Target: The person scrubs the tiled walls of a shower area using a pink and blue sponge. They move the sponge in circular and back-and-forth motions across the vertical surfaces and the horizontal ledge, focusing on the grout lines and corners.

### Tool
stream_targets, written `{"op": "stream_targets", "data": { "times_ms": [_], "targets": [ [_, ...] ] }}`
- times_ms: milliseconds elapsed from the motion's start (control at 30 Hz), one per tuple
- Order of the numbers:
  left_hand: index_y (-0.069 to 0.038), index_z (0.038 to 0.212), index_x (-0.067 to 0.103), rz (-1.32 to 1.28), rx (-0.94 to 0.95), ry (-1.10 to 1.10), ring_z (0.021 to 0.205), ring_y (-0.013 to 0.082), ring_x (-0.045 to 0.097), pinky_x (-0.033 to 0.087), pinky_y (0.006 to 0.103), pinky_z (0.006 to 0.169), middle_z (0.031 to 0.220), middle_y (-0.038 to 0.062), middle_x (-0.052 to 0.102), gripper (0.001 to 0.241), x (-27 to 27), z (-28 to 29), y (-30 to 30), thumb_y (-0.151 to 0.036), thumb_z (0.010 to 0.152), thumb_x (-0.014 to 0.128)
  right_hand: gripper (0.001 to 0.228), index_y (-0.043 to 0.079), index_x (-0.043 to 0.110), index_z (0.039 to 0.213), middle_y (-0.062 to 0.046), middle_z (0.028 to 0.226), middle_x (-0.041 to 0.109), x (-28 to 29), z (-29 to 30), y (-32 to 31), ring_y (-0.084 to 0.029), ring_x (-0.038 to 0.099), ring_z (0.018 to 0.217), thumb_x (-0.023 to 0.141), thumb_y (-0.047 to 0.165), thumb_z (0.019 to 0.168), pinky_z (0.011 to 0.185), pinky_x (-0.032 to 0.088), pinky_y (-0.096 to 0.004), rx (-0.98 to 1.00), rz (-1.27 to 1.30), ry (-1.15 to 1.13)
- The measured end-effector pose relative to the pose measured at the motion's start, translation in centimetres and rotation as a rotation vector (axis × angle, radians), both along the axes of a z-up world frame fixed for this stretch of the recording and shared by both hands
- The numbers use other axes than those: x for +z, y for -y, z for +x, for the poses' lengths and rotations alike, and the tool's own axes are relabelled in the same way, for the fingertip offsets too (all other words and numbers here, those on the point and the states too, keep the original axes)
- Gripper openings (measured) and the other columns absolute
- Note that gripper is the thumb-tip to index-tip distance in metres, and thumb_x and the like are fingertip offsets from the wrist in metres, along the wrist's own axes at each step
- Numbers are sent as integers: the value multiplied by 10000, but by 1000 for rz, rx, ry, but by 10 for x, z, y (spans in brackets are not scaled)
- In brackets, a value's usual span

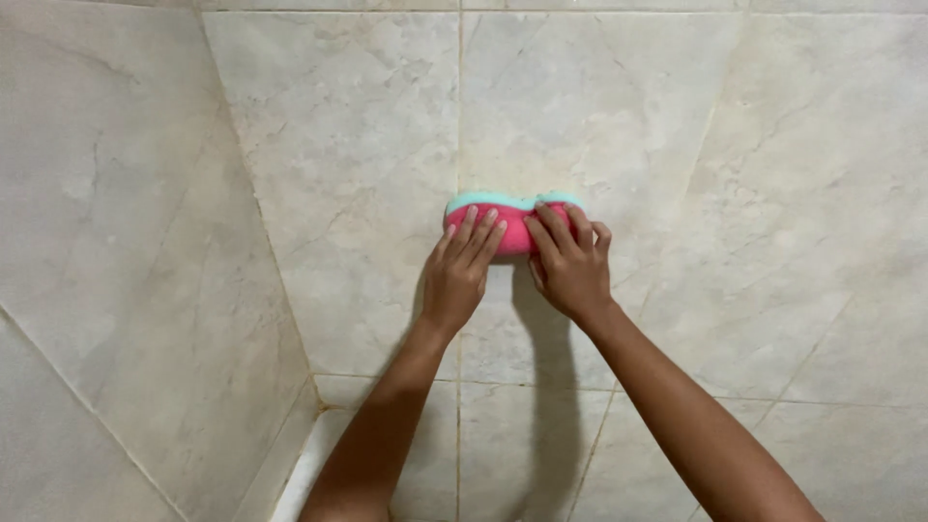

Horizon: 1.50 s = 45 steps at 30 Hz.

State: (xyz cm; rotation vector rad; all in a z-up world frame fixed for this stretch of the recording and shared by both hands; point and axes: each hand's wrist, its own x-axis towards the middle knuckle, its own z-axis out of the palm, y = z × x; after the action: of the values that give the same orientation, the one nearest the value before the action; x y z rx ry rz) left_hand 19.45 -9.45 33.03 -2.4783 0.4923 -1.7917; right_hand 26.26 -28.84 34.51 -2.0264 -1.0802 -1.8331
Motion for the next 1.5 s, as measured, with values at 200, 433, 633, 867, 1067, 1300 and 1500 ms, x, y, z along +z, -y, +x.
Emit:
{"op": "stream_targets", "data": {
  "times_ms": [200, 433, 633, 867, 1067, 1300, 1500],
  "targets": [
    [-130, 1506, 553, 97, 72, 21, 1512, 262, 424, 408, 467, 1197, 1586, 48, 510, 646, 35, 4, 7, 99, 903, 563, 372, 201, 683, 1346, 8, 1443, 589, 20, 1, 17, -259, 468, 1341, 726, 133, 983, 1044, 332, -444, -35, 79, 44],
    [-137, 1520, 543, 68, -3, 116, 1524, 267, 406, 399, 470, 1220, 1605, 45, 488, 619, 98, 32, 74, 80, 941, 561, 398, 200, 674, 1387, -7, 1463, 584, 74, 27, 71, -300, 456, 1351, 734, 146, 997, 1072, 342, -469, -43, 188, 89],
    [-155, 1525, 531, 36, -35, 69, 1528, 265, 409, 413, 467, 1215, 1613, 44, 477, 637, 100, 46, 121, 75, 934, 593, 416, 191, 659, 1424, -14, 1502, 575, 76, 42, 124, -318, 459, 1356, 741, 140, 1020, 1099, 364, -478, -60, 161, 67],
    [-133, 1500, 533, 5, -99, -40, 1483, 292, 426, 422, 498, 1163, 1577, 70, 485, 666, 11, 44, 137, -28, 874, 732, 481, 189, 658, 1406, -41, 1470, 589, 4, 43, 150, -318, 494, 1277, 761, 154, 938, 1052, 392, -468, 33, 48, -54],
    [-106, 1469, 571, 57, 6, -86, 1427, 284, 491, 450, 477, 1094, 1529, 84, 546, 596, -67, 31, 143, -65, 893, 717, 551, 183, 644, 1388, -54, 1450, 583, -69, 45, 166, -340, 497, 1236, 765, 156, 852, 1018, 421, -473, 128, -73, -153],
    [-105, 1421, 624, 73, 55, -3, 1415, 282, 516, 470, 471, 1064, 1497, 83, 597, 531, -29, 27, 150, 17, 904, 631, 526, 216, 639, 1382, -63, 1414, 582, -43, 50, 169, -354, 489, 1298, 763, 133, 877, 1058, 426, -485, 162, -56, -190],
    [-94, 1430, 621, 70, 64, 37, 1428, 287, 520, 479, 458, 1055, 1502, 83, 598, 539, 25, 24, 147, 30, 906, 647, 530, 158, 613, 1413, -81, 1466, 571, 4, 45, 162, -366, 483, 1352, 749, 112, 903, 1085, 410, -493, 230, 14, -140]
  ]
}}
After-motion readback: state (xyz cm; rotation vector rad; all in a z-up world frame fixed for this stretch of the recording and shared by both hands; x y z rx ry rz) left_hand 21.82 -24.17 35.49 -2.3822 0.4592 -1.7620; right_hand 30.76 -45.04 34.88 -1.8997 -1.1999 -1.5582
